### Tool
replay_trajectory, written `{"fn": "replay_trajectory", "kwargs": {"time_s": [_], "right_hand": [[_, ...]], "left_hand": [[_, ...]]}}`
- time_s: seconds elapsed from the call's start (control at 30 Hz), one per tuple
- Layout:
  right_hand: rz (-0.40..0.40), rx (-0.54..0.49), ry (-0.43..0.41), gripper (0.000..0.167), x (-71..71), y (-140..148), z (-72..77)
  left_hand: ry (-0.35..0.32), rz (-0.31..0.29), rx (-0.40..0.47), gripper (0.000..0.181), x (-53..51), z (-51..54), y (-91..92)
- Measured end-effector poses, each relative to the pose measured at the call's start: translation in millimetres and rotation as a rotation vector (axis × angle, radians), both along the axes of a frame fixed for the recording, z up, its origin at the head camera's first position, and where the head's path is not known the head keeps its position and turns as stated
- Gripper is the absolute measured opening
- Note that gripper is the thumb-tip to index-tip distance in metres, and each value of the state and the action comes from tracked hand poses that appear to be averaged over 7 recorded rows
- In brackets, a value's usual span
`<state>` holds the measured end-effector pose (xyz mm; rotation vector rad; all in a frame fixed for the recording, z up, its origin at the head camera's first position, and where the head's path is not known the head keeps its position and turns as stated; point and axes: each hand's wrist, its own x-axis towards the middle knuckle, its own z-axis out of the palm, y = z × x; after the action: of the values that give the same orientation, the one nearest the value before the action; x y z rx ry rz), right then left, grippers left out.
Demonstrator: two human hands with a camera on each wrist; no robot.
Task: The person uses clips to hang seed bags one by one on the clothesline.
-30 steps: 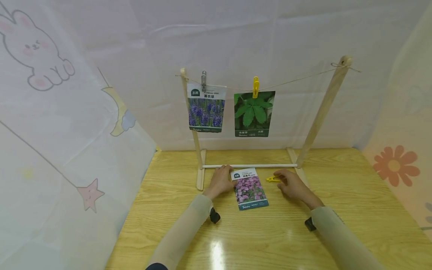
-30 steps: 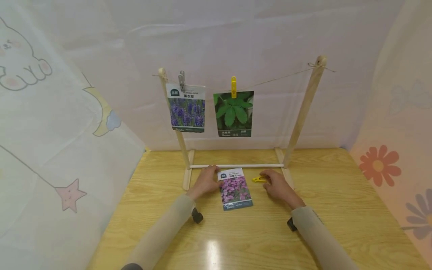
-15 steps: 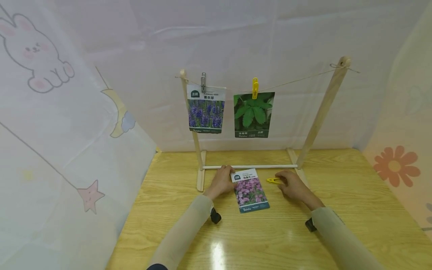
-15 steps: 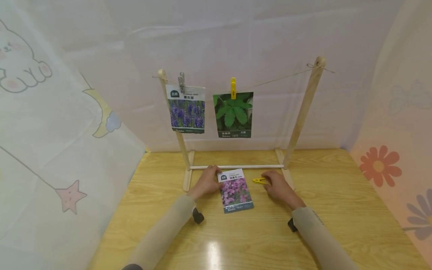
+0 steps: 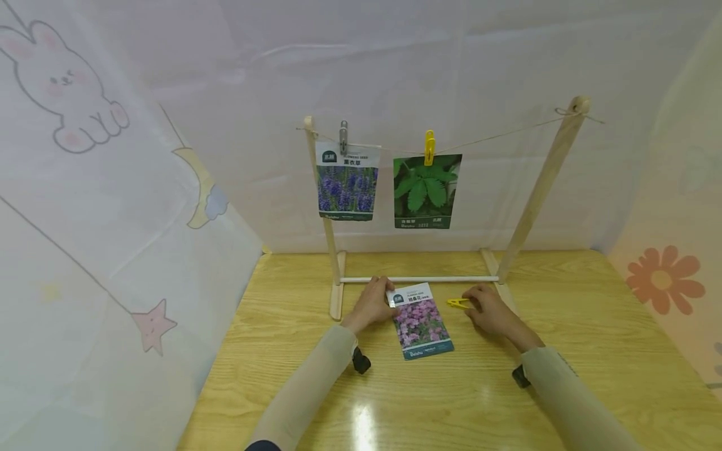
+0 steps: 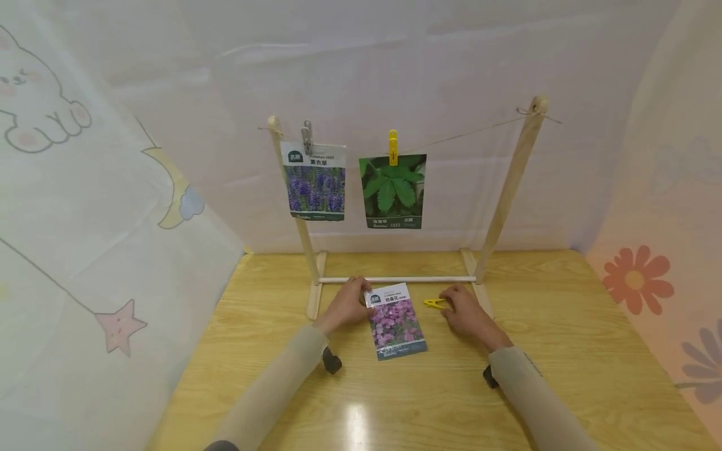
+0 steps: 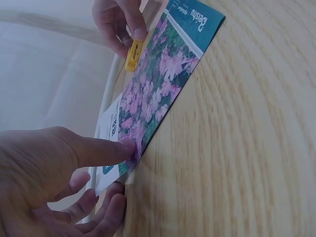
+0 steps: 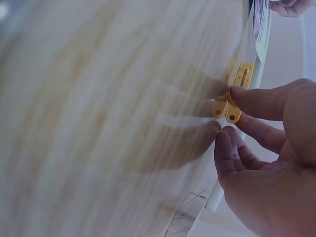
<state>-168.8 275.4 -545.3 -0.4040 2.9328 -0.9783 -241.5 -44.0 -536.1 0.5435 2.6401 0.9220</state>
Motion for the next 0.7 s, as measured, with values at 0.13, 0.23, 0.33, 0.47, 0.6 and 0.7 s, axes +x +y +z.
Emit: {"fn": "replay_trajectory", "kwargs": {"time_s": [0.13, 0.23, 0.33, 0.47, 0.6, 0.7], "right_hand": [[0.012, -0.004, -0.006, 0.029, 0.0, 1, -1.2], [0.018, -0.025, -0.014, 0.028, 0.0, 3, -0.7], [0.021, -0.045, -0.017, 0.027, -0.5, 5, 0.2], [0.005, -0.070, -0.036, 0.028, -1.6, 9, 0.2], [-0.014, -0.111, -0.069, 0.030, -1.9, 11, 1.2], [-0.023, -0.134, -0.074, 0.032, -1.8, 11, 2.1]], "left_hand": [[-0.031, 0.009, 0.026, 0.056, 0.0, -1.2, -0.7], [-0.072, 0.016, 0.057, 0.058, 0.0, -1.7, -2.0], [-0.115, 0.018, 0.097, 0.062, -0.6, -2.7, -3.4], [-0.166, 0.029, 0.151, 0.068, -2.0, -4.3, -4.7], [-0.209, 0.062, 0.186, 0.069, -2.6, -4.4, -5.0], [-0.229, 0.085, 0.213, 0.068, -2.7, -3.9, -4.4]]}}
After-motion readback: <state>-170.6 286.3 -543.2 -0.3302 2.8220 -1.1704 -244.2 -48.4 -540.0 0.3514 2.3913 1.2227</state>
